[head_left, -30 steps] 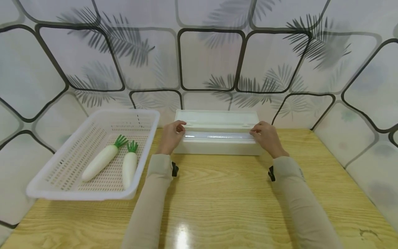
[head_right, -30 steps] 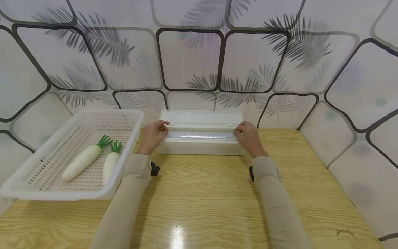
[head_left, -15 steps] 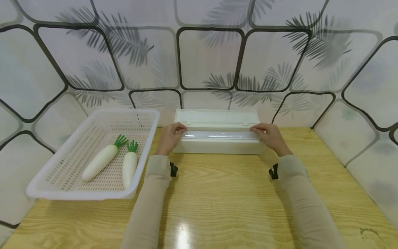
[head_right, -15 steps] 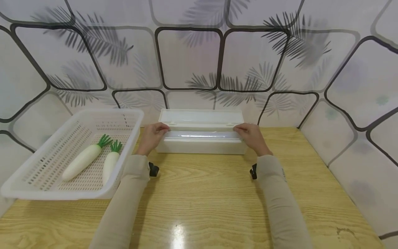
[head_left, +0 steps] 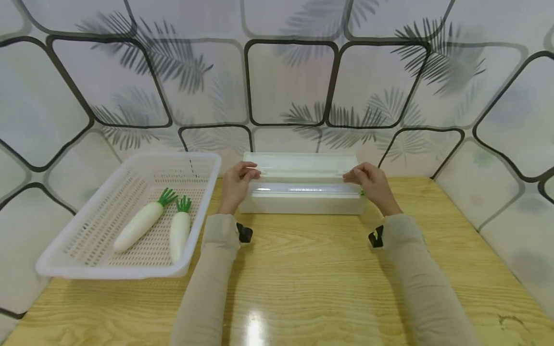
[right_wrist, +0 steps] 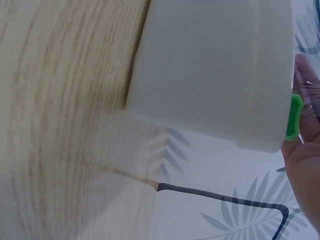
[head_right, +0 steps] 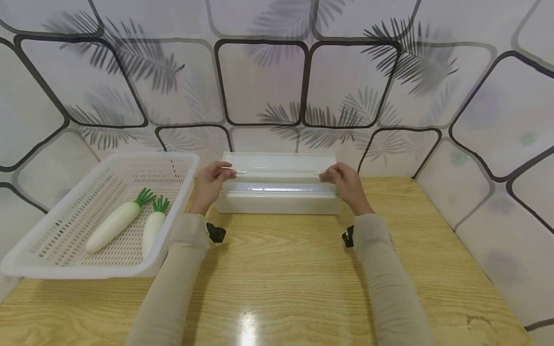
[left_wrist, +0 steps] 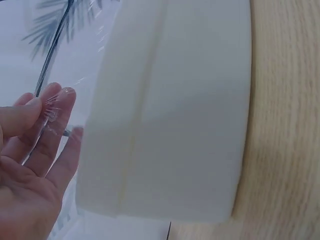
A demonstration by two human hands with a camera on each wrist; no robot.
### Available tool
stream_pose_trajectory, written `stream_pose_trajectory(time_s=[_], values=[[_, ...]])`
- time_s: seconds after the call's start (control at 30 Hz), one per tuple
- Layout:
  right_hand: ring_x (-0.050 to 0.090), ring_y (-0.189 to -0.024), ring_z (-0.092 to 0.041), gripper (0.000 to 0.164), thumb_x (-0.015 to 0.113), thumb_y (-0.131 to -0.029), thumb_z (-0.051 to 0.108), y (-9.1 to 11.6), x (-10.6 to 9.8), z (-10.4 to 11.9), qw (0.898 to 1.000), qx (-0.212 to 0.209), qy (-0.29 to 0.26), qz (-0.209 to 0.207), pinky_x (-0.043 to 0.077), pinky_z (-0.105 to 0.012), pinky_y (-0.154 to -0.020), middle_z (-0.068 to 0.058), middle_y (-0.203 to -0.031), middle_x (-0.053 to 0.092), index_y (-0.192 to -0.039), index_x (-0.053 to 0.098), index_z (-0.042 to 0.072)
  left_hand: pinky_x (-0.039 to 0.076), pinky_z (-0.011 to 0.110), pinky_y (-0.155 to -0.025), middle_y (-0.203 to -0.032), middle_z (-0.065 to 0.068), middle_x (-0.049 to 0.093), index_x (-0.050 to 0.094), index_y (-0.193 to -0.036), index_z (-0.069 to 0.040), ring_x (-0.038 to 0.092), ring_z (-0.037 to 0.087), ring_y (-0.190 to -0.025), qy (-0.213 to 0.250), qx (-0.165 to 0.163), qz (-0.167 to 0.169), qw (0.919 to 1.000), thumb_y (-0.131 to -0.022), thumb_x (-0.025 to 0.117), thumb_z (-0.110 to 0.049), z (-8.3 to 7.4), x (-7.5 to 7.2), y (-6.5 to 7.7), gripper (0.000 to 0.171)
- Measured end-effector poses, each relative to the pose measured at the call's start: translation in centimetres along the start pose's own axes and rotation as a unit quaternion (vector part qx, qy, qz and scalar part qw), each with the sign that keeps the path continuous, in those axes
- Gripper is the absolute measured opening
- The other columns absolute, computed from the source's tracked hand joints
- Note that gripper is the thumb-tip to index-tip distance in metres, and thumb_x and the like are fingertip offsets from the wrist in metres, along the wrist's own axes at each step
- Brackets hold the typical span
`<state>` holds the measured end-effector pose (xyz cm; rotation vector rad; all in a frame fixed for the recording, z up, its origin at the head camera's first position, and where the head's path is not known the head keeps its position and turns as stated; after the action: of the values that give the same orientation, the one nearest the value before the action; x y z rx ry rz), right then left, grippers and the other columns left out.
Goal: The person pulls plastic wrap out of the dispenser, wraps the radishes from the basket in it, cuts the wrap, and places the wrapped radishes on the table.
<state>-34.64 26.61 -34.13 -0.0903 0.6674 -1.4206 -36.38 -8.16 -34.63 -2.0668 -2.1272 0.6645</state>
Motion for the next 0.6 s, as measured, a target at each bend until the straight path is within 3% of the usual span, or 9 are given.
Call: stream_pose_trajectory(time_s=[0.27, 0.43, 0.6], values=[[0.070, -0.084, -0.004, 0.028, 0.044, -0.109, 0.005, -0.3, -0.6, 1.2, 1.000, -0.001, 0.007, -0.029, 0.057, -0.022, -0.080, -0.034, -0.102, 0.068, -0.111, 0.055, -0.021, 0.057, 0.031, -0.086, -0.106, 0.028, 0.069, 0.066, -0.111, 0.014, 0.070, 0.035, -0.095, 0.053, 0.017, -0.029, 0.9980, -0.100, 0.055, 0.008, -1.2, -0.4, -0.1, 0.016], [0.070, -0.082, -0.003, 0.024, 0.045, -0.108, 0.004, -0.6, -1.1, 2.2, 0.999, -0.001, 0.015, -0.047, 0.057, -0.020, -0.077, -0.032, -0.101, 0.069, -0.109, 0.057, -0.017, 0.059, 0.027, -0.080, -0.107, 0.026, 0.070, 0.070, -0.110, 0.012, 0.069, 0.034, -0.096, 0.036, 0.018, -0.028, 0.9988, -0.101, 0.056, 0.006, -2.2, -0.6, -0.2, 0.018], [0.070, -0.082, -0.004, 0.021, 0.047, -0.108, 0.005, -0.8, -1.5, 2.9, 0.998, 0.002, 0.007, -0.058, 0.058, -0.021, -0.076, -0.023, -0.099, 0.072, -0.108, 0.060, -0.012, 0.059, 0.026, -0.078, -0.106, 0.027, 0.070, 0.069, -0.113, 0.013, 0.070, 0.036, -0.095, 0.046, 0.011, -0.034, 0.9983, -0.100, 0.057, 0.007, -3.3, -0.9, -0.4, 0.018]])
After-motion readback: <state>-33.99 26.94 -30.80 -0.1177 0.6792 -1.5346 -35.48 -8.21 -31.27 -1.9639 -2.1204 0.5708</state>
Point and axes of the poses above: each hand's wrist, its own y-axis away from the middle knuckle, its own x-axis out of the palm, z = x × y, the point moved 6 cm from there along -y, towards the middle knuckle
